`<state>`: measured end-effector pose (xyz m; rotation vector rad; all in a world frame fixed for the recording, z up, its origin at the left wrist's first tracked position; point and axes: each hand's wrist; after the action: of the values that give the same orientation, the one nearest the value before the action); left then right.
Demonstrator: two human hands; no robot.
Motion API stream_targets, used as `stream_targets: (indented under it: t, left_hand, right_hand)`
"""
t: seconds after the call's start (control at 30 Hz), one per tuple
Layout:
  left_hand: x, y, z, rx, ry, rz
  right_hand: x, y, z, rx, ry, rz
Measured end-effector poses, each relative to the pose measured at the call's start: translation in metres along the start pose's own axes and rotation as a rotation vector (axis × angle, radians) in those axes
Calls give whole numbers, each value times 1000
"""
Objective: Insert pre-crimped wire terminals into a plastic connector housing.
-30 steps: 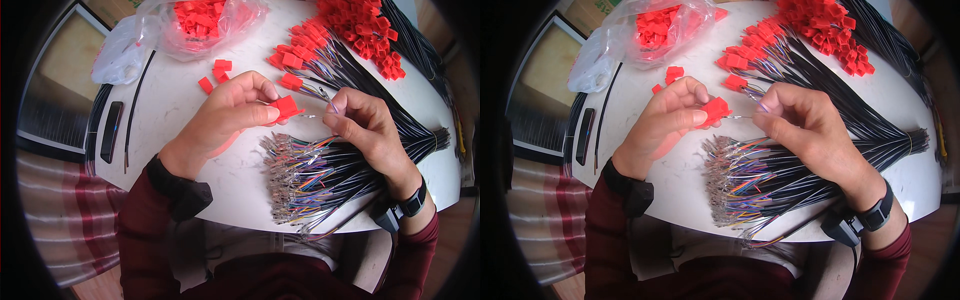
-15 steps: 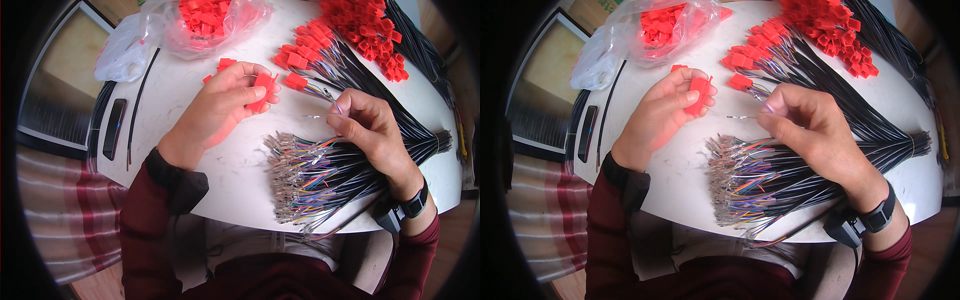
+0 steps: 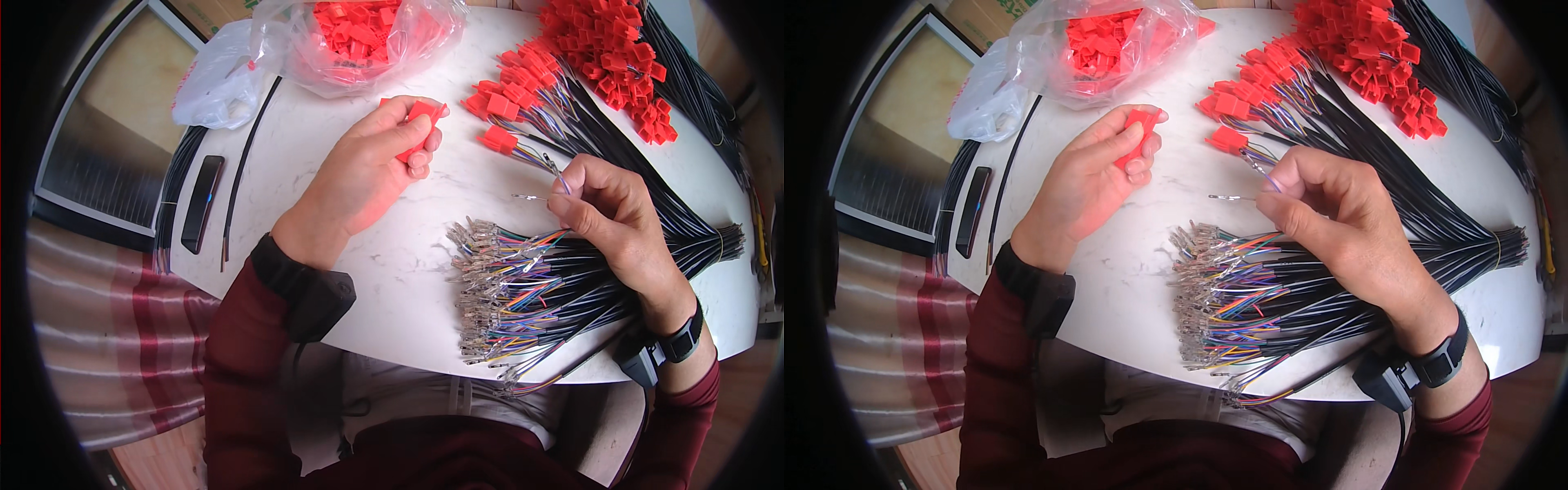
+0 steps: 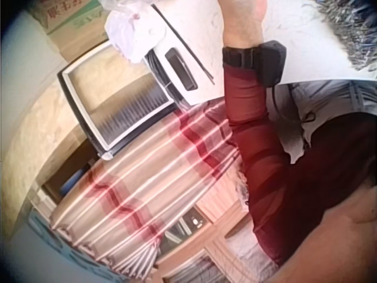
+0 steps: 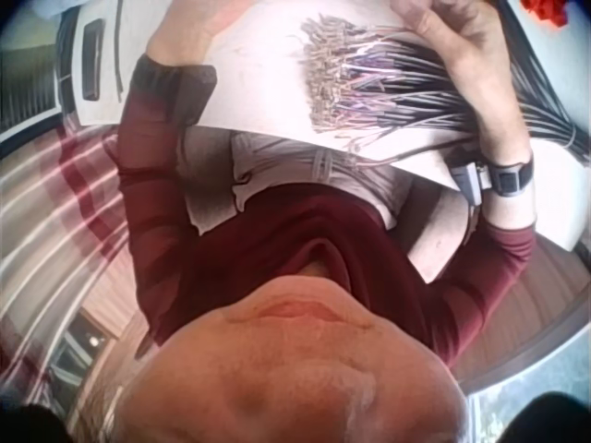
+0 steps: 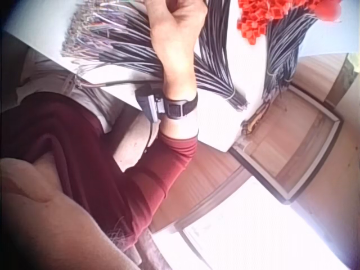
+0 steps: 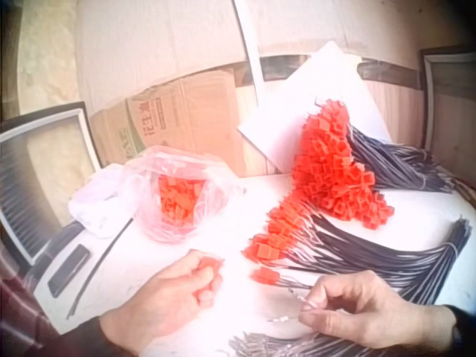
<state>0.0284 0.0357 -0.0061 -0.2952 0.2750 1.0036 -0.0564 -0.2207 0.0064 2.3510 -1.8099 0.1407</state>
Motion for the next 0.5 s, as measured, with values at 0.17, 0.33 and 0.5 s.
stream_targets:
  t: [0.17, 0.33, 0.5]
  left_hand:
    - [6, -2, 4, -8, -410, 46]
    - [4, -2, 6, -289, -1090, 149]
    - [6, 5, 11, -220, -1266, 111]
  right_hand:
    - [1, 1, -1, 0, 12, -10]
    - [0, 0, -1, -11, 9, -13]
    - [1, 0, -1, -20, -7, -21]
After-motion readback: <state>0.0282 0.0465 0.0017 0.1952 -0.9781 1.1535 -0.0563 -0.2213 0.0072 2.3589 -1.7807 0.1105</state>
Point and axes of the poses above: each hand's wrist, its own y-axis away from the middle knuckle, its own x-axis out of the back of the hand, z = x × y, and after that the axes turned 10 degrees about -x, right-handed
